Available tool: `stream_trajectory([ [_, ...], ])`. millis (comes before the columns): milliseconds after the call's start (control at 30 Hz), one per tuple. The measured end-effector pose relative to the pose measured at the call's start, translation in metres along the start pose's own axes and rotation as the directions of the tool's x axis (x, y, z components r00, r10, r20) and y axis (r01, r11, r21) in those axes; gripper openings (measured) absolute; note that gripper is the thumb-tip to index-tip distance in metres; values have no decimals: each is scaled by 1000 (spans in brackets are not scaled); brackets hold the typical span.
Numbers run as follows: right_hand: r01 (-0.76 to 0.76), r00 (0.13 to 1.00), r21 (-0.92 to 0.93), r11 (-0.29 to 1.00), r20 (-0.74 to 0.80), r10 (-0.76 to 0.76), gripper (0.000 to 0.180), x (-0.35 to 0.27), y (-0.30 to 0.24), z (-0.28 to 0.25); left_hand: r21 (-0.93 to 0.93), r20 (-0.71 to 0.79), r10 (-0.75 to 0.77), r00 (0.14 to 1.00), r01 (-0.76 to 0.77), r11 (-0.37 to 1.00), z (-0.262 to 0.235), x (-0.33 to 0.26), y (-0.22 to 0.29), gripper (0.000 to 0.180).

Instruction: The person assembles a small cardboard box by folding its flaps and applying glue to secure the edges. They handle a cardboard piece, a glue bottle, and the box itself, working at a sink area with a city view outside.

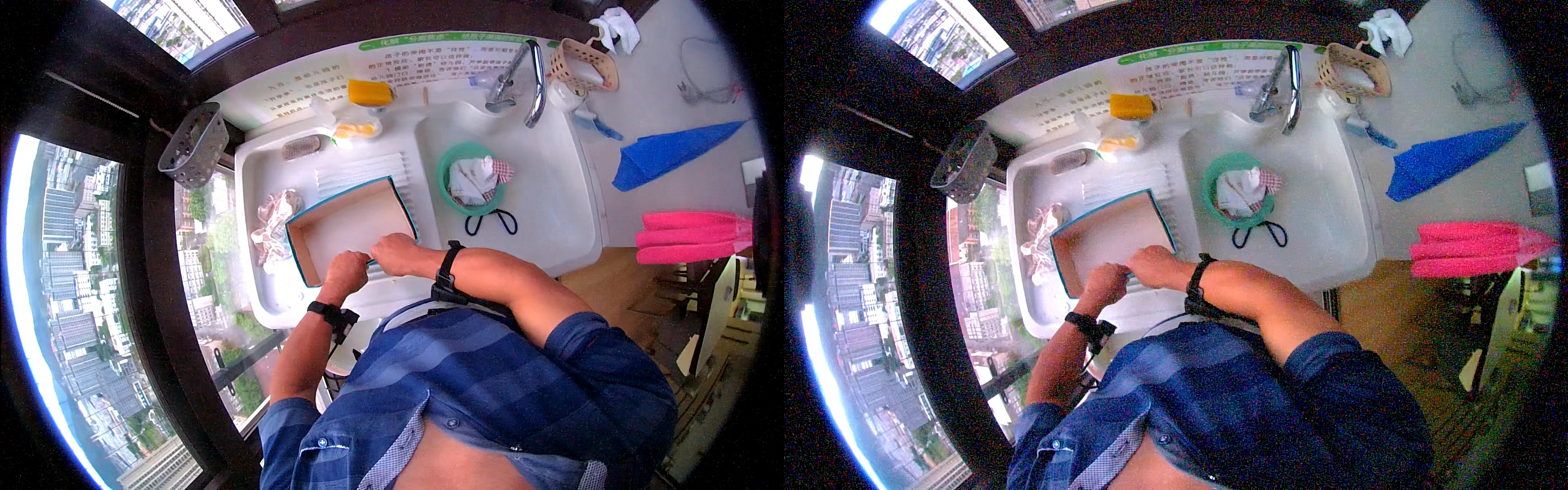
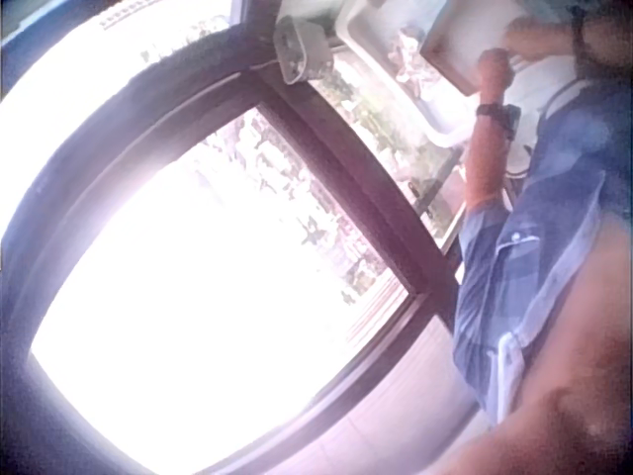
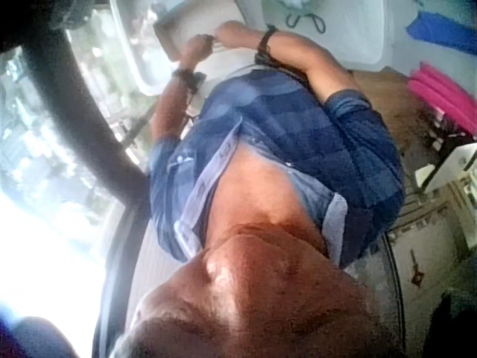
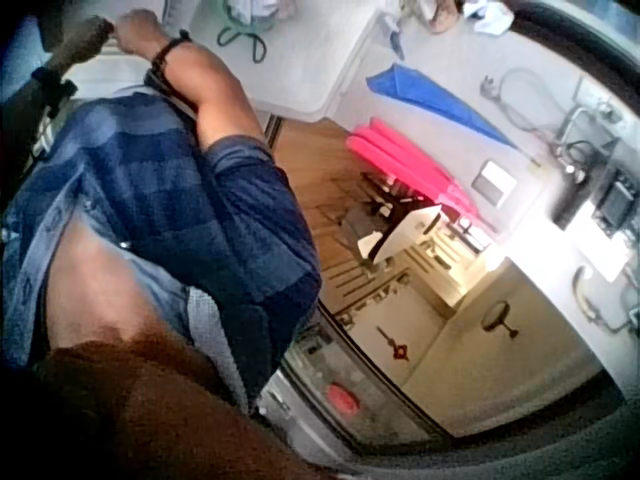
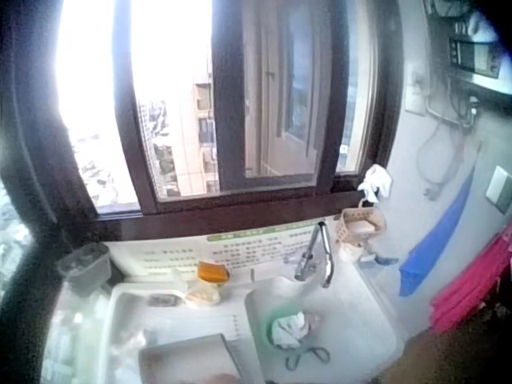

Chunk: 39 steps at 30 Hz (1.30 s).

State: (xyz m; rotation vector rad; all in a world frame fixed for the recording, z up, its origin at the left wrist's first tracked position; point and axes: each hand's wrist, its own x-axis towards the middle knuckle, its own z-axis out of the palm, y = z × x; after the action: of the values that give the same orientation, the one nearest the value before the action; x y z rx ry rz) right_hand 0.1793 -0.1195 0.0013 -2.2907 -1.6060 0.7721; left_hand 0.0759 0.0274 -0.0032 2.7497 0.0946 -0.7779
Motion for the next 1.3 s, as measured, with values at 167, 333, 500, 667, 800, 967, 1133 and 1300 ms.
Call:
stream_trajectory([
  [167, -1, 1000, -9, 1000, -30, 1, 12, 2, 5, 9, -39, -88, 0, 996, -4, 999, 2, 0, 1, 18],
  [333, 30, 998, -34, 999, -50, -31, 10, 6, 7, 16, -45, -51, -30, 998, 27, 999, 1, 0, 0, 20],
  [500, 14, 1000, -11, 1000, -18, -15, 11, 6, 17, 27, -97, -48, -22, 999, 17, 995, 16, 8, -2, 20],
  [667, 12, 998, -78, 997, 57, -8, 15, 8, 9, 20, -114, -71, -38, 997, 30, 993, 16, 2, -6, 19],
  [800, 15, 997, -121, 993, 74, -6, 14, 8, 8, 18, -74, -99, -16, 995, 9, 997, 16, 1, -5, 18],
  [967, 43, 996, -141, 989, 84, -32, 17, 8, 7, 13, -82, -110, -18, 994, 9, 997, 12, -3, -4, 16],
  [1133, 15, 993, -158, 987, 122, 4, 18, 7, 3, 10, -69, -111, -18, 994, 10, 998, 16, -2, -4, 16],
  [1300, 18, 993, -129, 991, 121, -2, 18, 6, 3, 10, -40, -108, -16, 994, 11, 999, 9, -7, 0, 18],
])
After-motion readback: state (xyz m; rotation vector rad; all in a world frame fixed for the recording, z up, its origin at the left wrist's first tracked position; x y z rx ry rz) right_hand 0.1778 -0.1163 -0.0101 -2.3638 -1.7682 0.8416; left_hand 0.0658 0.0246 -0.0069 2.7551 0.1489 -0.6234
